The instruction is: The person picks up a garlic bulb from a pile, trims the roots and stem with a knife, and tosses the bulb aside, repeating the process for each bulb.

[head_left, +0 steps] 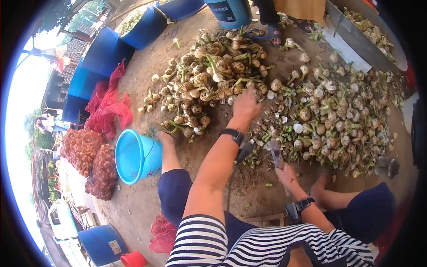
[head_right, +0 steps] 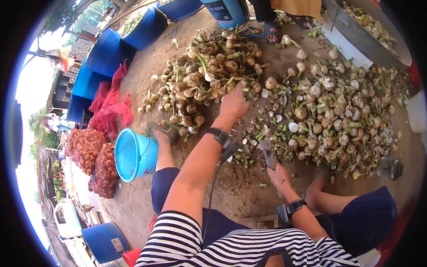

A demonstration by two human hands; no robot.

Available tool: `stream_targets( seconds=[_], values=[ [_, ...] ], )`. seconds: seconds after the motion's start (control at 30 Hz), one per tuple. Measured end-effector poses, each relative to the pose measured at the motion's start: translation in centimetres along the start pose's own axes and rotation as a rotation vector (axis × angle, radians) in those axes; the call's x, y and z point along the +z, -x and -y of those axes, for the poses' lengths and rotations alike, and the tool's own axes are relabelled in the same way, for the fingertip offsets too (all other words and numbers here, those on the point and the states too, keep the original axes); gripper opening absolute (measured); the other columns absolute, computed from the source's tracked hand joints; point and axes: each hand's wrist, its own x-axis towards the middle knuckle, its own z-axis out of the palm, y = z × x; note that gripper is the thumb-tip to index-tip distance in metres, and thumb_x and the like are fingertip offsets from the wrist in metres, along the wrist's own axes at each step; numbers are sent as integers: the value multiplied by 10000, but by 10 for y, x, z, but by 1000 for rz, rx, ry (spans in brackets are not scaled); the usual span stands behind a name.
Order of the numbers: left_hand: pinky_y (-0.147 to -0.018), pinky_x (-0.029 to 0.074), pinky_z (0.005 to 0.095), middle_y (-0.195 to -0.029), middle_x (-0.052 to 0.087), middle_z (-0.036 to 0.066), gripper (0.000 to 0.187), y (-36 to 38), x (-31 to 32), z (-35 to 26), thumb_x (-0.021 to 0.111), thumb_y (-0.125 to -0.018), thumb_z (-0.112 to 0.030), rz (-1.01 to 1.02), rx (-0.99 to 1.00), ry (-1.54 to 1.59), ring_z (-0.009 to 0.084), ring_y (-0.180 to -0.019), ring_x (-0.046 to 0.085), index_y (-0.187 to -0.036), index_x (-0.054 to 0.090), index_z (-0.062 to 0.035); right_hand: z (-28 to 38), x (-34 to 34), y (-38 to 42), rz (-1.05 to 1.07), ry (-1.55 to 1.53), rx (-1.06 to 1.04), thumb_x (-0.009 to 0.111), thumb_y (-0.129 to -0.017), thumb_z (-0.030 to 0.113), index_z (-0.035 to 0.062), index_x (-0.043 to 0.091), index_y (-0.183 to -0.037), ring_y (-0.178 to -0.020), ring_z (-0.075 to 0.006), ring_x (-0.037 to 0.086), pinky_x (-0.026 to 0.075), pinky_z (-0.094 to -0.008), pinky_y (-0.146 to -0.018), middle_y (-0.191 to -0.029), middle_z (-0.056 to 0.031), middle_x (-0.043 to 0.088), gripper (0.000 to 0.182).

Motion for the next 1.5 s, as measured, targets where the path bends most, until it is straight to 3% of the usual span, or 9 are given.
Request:
stream_targets(
  seconds=[0.13,0.3,0.47,0.63,0.73,0.83,1.0,1.2,1.5],
  values=[
    [-919,421,481,-1260,571,238,512,55,89,203,474,-925,-161,77,-292,-707,349,-1089,586,-1403,429,17,-50,13,-19,-81,-29,-91,643,-854,233,-17,631,-1067,-875,-300,671,502,-392,-785,-923,-168,690,329],
    [-782,519,444,-1163,620,231,446,40,117,271,456,-943,-167,154,-401,-766,322,-944,665,-1363,471,-18,-53,16,-29,-38,-65,50,652,-843,221,-2,630,-1072,-936,-291,672,499,-381,-811,-970,-168,695,321],
    [-817,535,453,-1171,638,198,469,49,105,221,527,-904,-138,385,-408,-431,311,-943,687,-1334,468,38,-39,20,-27,-67,-47,2,649,-851,252,4,629,-1075,-930,-306,674,498,-386,-799,-966,-185,691,335],
    [-1082,344,358,-1409,478,150,713,128,90,122,646,-844,-152,300,-475,1098,269,-1320,435,-1470,328,-31,9,1,-3,-62,-57,-40,636,-866,289,9,610,-1118,-830,-354,674,503,-419,-743,-903,-204,684,378],
    [-1075,346,361,-1439,442,128,731,168,77,59,666,-843,-210,174,-594,1352,245,-1325,426,-1465,327,-28,15,0,3,-162,64,-259,641,-888,214,7,618,-1040,-637,-233,658,501,-351,-581,-808,-132,675,257],
    [-915,441,336,-1210,576,85,673,203,79,33,716,-818,-331,126,-544,1288,176,-1069,550,-1359,446,-35,36,2,23,-308,243,-576,640,-863,205,28,603,-985,-727,-336,657,520,-418,-630,-804,-146,667,219],
    [-593,400,221,-881,592,-27,473,242,63,-8,721,-840,-328,114,-387,1301,59,-691,502,-1175,551,-41,55,-2,61,-362,395,-967,649,-839,141,80,597,-966,-662,-278,642,526,-370,-579,-782,-77,600,150],
    [-524,326,218,-784,542,-53,341,267,43,-50,696,-889,-303,-31,-309,1254,33,-620,433,-1083,579,-48,44,-6,70,-420,421,-1043,674,-790,126,79,590,-995,-683,-274,643,527,-367,-590,-805,-70,581,226],
    [-724,467,254,-978,637,11,446,276,53,-67,715,-880,-271,-117,-360,1334,85,-812,559,-1184,558,14,15,-2,57,-455,372,-1026,666,-799,98,76,584,-969,-710,-286,644,529,-380,-608,-809,-95,592,190]
  ],
)
